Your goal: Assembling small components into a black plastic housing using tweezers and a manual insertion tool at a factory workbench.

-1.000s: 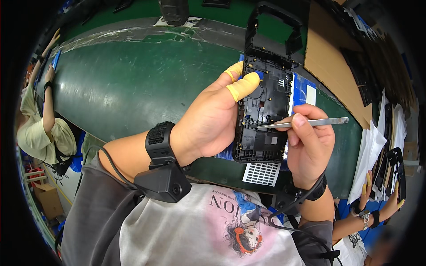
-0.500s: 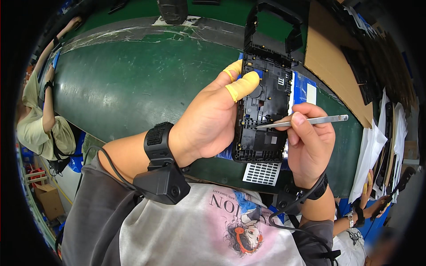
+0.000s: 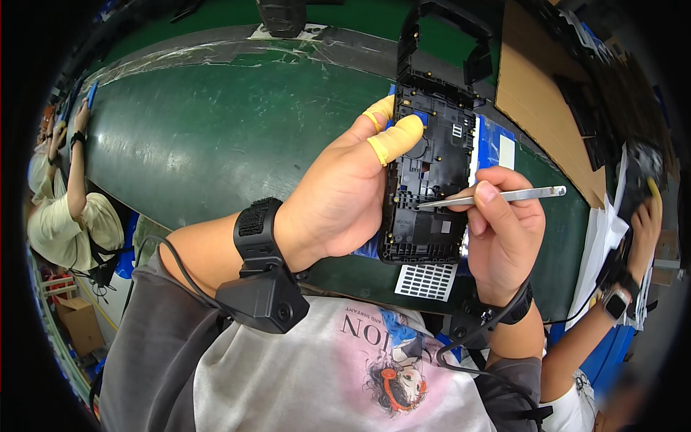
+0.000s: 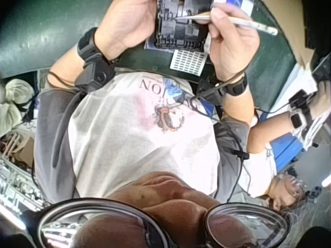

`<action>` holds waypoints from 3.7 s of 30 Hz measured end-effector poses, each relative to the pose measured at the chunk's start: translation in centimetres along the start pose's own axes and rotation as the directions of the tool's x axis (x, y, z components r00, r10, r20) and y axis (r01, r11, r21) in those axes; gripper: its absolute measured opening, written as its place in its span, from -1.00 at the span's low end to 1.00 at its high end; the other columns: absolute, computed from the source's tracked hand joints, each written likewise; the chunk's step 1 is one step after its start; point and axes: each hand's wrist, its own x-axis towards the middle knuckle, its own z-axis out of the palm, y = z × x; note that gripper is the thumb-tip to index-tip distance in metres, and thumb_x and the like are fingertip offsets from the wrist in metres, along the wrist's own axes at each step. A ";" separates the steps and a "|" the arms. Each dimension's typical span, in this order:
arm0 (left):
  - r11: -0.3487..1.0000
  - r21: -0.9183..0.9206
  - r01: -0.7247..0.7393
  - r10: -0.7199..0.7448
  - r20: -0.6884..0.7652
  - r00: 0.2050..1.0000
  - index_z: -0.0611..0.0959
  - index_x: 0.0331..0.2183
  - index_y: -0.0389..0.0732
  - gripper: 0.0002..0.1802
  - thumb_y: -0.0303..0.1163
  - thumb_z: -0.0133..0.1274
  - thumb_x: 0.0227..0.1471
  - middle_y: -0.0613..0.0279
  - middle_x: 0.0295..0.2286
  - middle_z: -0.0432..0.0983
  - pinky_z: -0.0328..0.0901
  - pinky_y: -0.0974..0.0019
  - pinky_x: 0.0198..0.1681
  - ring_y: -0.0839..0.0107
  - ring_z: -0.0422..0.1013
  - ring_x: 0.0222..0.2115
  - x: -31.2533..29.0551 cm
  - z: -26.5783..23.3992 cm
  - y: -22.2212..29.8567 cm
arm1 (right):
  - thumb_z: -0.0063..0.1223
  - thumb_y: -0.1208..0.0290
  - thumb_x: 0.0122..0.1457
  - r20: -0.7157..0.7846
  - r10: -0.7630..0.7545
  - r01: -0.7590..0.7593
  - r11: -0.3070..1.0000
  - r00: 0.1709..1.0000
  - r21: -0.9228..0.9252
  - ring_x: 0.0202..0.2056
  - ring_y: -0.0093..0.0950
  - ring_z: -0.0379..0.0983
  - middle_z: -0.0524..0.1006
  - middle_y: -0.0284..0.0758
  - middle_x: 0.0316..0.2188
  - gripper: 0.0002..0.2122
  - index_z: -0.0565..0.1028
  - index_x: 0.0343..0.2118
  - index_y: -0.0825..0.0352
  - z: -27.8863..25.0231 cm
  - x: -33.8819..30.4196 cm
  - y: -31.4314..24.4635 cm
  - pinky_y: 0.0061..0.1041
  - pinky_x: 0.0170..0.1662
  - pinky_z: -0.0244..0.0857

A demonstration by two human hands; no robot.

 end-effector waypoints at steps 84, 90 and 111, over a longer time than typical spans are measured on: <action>1.000 -0.011 -0.011 0.011 -0.081 0.997 0.24 -0.12 -0.17 -0.67 -0.27 -0.27 0.06 0.26 -0.28 0.34 0.23 0.36 -0.19 0.47 0.31 -0.26 0.4 -0.4 -0.6 | -0.02 0.53 -0.03 -0.066 -0.031 0.031 1.000 0.997 -0.003 -0.68 -0.76 0.17 0.47 -0.29 -0.57 -0.85 0.40 -0.37 0.44 0.1 1.3 0.8 -0.84 -0.64 0.00; 0.999 0.042 -0.007 0.009 -0.047 0.999 0.23 -0.11 -0.22 -0.56 -0.56 -0.11 -0.11 0.21 -0.27 0.34 0.25 0.38 -0.20 0.45 0.32 -0.26 0.3 -0.3 -0.3 | -0.03 0.54 -0.03 -0.080 -0.042 0.041 0.999 0.996 -0.020 -0.68 -0.76 0.17 0.46 -0.29 -0.58 -0.87 0.40 -0.38 0.44 0.4 1.5 1.0 -0.83 -0.65 -0.01; -0.276 0.960 -0.053 0.454 0.178 0.873 0.48 -0.31 -0.23 -0.55 -0.13 0.06 -0.27 -0.11 -0.30 0.29 0.17 0.10 -0.16 -0.02 0.21 -0.21 25.8 0.4 -0.7 | -0.09 0.56 -0.04 0.200 -0.195 0.047 0.818 0.960 0.573 -0.68 -0.62 0.21 0.45 -0.14 -0.59 -0.92 0.41 -0.46 0.41 -10.2 5.5 -3.2 -0.72 -0.65 0.03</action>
